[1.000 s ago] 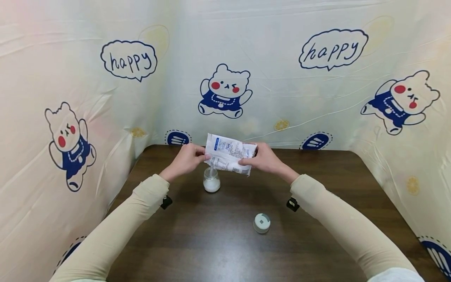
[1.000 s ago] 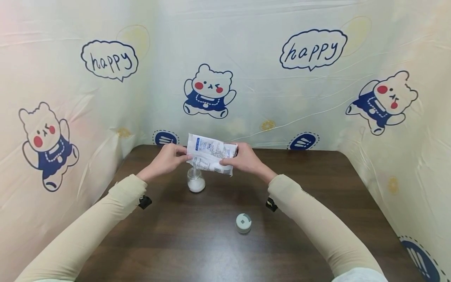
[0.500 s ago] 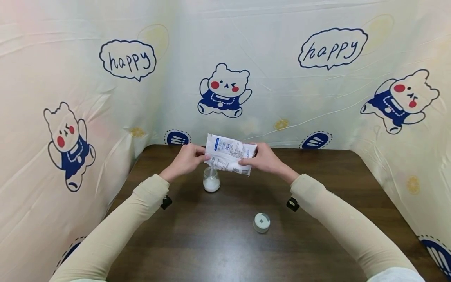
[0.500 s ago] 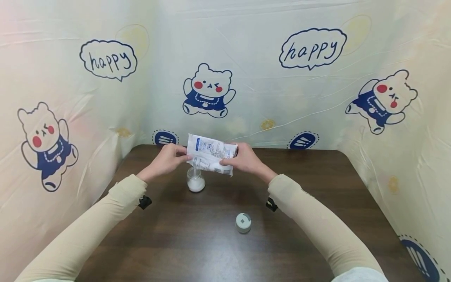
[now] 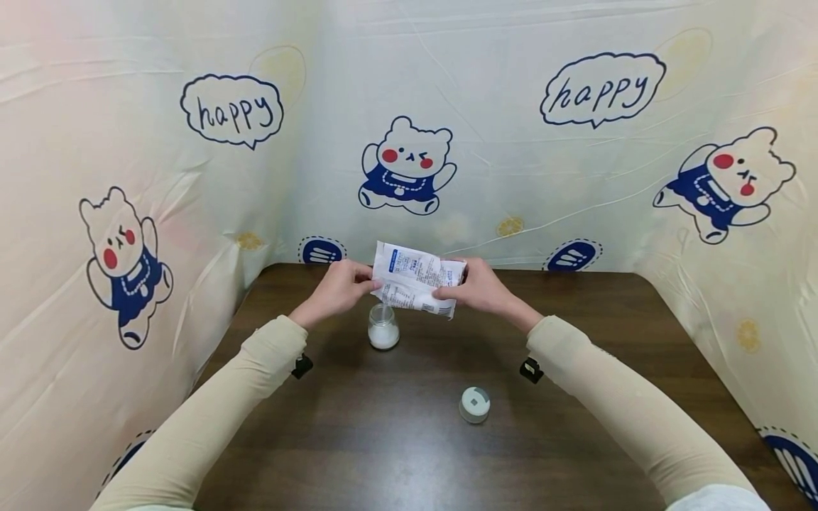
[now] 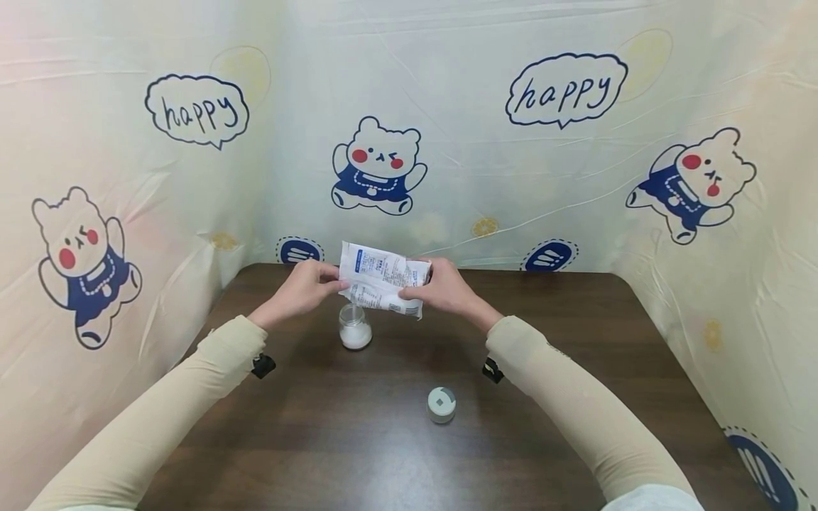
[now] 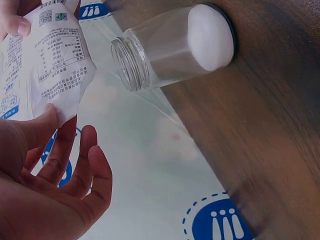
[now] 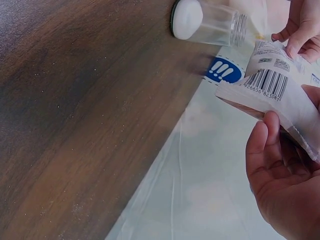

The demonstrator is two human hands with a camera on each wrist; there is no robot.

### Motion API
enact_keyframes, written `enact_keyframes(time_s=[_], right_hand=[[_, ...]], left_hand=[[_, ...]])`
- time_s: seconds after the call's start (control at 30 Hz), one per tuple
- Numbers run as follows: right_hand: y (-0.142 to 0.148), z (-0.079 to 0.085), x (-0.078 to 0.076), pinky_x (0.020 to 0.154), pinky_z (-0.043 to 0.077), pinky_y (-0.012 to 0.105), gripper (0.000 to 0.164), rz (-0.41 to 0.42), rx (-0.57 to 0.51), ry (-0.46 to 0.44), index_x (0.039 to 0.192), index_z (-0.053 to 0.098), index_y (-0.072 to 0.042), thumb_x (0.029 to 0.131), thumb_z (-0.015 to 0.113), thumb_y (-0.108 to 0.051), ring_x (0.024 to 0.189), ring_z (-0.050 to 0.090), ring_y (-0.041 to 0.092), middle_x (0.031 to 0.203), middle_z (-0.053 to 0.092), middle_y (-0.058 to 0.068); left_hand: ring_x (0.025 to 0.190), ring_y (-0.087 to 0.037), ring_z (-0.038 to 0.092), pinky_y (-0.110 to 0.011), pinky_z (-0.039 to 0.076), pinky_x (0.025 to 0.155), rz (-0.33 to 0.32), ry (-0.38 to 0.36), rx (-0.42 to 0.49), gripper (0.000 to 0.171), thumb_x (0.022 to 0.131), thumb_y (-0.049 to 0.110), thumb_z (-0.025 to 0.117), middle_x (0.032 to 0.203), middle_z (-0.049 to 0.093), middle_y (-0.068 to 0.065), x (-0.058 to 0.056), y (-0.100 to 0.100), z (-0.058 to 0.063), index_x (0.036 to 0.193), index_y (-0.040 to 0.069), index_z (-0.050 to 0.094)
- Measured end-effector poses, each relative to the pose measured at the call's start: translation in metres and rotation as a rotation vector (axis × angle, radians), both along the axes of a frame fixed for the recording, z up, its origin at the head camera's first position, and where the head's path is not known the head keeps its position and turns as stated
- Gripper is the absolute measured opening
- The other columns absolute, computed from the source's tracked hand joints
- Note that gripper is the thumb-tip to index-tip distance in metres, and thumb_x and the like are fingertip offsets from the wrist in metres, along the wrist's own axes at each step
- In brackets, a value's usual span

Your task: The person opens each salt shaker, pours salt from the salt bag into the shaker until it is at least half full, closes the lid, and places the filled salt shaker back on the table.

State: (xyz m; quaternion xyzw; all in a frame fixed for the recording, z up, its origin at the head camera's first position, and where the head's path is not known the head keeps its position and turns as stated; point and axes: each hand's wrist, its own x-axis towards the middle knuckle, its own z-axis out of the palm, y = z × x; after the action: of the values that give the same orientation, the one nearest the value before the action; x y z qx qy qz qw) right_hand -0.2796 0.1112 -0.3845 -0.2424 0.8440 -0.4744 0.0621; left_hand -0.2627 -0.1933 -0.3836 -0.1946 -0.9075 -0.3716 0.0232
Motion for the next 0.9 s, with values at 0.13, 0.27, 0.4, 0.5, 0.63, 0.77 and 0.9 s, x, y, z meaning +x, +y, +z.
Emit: enact_keyframes(time_s=[0.13, 0.27, 0.4, 0.5, 0.63, 0.77, 0.9], right_hand=[[-0.0013, 0.0003, -0.0001, 0.072, 0.061, 0.053, 0.048, 0.003, -0.004, -0.002, 0.131, 0.070, -0.007, 0.088, 0.088, -0.018, 0.082, 0.071, 0.024, 0.104, 0.076, 0.006], [-0.0026, 0.0006, 0.0000, 0.074, 0.060, 0.056, 0.048, 0.010, -0.009, -0.004, 0.132, 0.070, -0.007, 0.088, 0.088, -0.018, 0.082, 0.071, 0.025, 0.105, 0.076, 0.006], [-0.0038, -0.0004, -0.0004, 0.074, 0.060, 0.057, 0.048, 0.020, -0.012, -0.001, 0.131, 0.070, -0.008, 0.088, 0.088, -0.018, 0.082, 0.071, 0.025, 0.106, 0.076, 0.006], [-0.0039, -0.0015, -0.0006, 0.073, 0.060, 0.053, 0.048, 0.023, -0.008, 0.007, 0.132, 0.070, -0.007, 0.088, 0.088, -0.018, 0.081, 0.071, 0.024, 0.105, 0.076, 0.006], [-0.0041, -0.0028, -0.0006, 0.069, 0.060, 0.048, 0.048, 0.023, -0.003, 0.019, 0.131, 0.070, -0.007, 0.088, 0.088, -0.017, 0.080, 0.071, 0.023, 0.102, 0.077, 0.005], [-0.0038, -0.0037, -0.0008, 0.066, 0.059, 0.041, 0.047, 0.020, -0.002, 0.025, 0.130, 0.071, -0.006, 0.087, 0.089, -0.017, 0.078, 0.071, 0.022, 0.100, 0.077, 0.005], [-0.0039, -0.0034, -0.0009, 0.062, 0.056, 0.032, 0.046, 0.019, 0.006, 0.028, 0.128, 0.072, -0.006, 0.087, 0.089, -0.017, 0.078, 0.070, 0.022, 0.100, 0.077, 0.005]], left_hand=[[0.080, -0.025, 0.062, -0.036, 0.047, 0.069, 0.004, 0.000, -0.005, 0.015, 0.099, 0.007, 0.075, 0.105, 0.077, -0.010, 0.0001, -0.0012, 0.0002, 0.112, 0.002, 0.081], [0.079, -0.024, 0.062, -0.036, 0.047, 0.068, 0.005, 0.000, -0.008, 0.015, 0.099, 0.007, 0.075, 0.106, 0.077, -0.011, 0.0006, -0.0027, 0.0001, 0.112, 0.002, 0.081], [0.080, -0.025, 0.062, -0.036, 0.048, 0.069, 0.010, -0.005, -0.010, 0.015, 0.099, 0.007, 0.074, 0.107, 0.077, -0.011, 0.0019, -0.0035, -0.0008, 0.112, 0.002, 0.081], [0.082, -0.024, 0.062, -0.036, 0.048, 0.070, 0.011, -0.004, -0.016, 0.016, 0.099, 0.007, 0.075, 0.107, 0.077, -0.011, 0.0030, -0.0032, -0.0012, 0.113, 0.002, 0.080], [0.082, -0.025, 0.061, -0.036, 0.048, 0.070, 0.013, 0.000, -0.021, 0.015, 0.099, 0.007, 0.075, 0.106, 0.077, -0.010, 0.0041, -0.0029, -0.0016, 0.112, 0.002, 0.081], [0.081, -0.026, 0.061, -0.036, 0.049, 0.070, 0.011, -0.001, -0.018, 0.013, 0.098, 0.006, 0.076, 0.105, 0.076, -0.010, 0.0043, -0.0028, -0.0025, 0.110, 0.003, 0.081], [0.082, -0.026, 0.063, -0.036, 0.050, 0.071, 0.007, -0.004, -0.018, 0.014, 0.098, 0.006, 0.076, 0.105, 0.077, -0.010, 0.0036, -0.0028, -0.0041, 0.111, 0.002, 0.081]])
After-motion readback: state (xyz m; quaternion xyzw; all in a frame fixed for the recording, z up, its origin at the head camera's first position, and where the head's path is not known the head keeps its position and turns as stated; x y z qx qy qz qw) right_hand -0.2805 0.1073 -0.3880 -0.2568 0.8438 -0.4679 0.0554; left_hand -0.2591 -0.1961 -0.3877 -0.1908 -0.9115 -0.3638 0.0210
